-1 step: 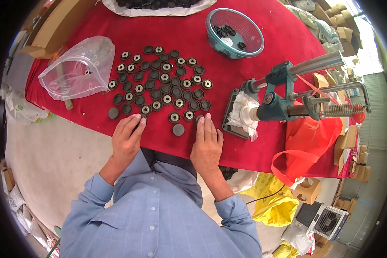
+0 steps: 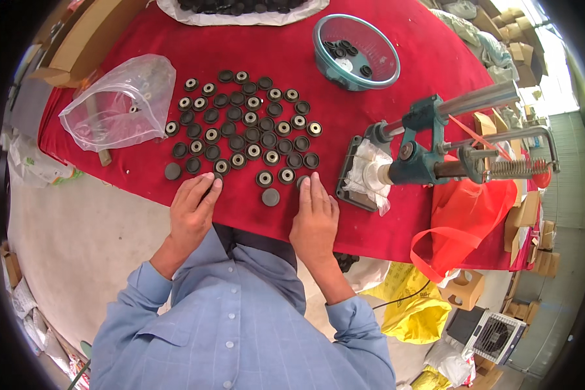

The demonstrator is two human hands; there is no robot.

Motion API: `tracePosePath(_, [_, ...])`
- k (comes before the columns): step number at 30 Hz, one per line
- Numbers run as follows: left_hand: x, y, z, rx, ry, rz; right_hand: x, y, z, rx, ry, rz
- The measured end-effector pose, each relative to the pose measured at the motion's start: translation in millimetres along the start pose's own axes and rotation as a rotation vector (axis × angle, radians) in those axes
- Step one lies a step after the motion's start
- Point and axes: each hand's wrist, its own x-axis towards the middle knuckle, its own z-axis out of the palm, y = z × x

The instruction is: The person pours dark circular metal discs onto a red table and arranges them in rows. They then pick up small metallic rings from a plastic bag and place one ring into the center of each disc. The person continues this repetitive assembly process, creating a grid of prepared metal parts.

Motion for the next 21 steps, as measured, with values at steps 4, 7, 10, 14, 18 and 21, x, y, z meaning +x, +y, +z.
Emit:
tracePosePath(4, [3.0, -3.7, -2.6, -0.07, -0.004, -0.041, 42.9, 12.9, -12.4, 0.25, 0.193, 0.087])
tracePosePath(7, [3.9, -6.1, -0.6, -0.097, 0.026, -0.012, 71.7, 18.3, -11.2, 0.208, 0.08, 0.146])
tracePosePath(10, [-0.8, -6.6, 1.3, -0.086, 0.03, 0.001, 80.3, 28.2, -2.9, 0.237, 0.034, 0.2])
tracePosePath(14, [-3.1, 0.9, -2.4, -0.071, 0.004, -0.017, 88.4, 24.7, -8.2, 0.347, -0.02, 0.324])
tracePosePath(18, [-5.9, -1.2, -4.6, -0.004, -0.012, 0.033, 82.0, 16.6, -15.2, 0.477, 0.074, 0.252])
tracePosePath(21, [-6.2, -2.3, -1.2, 0.008, -0.021, 0.045, 70.3, -3.7, -16.0, 0.399, 0.223, -0.009])
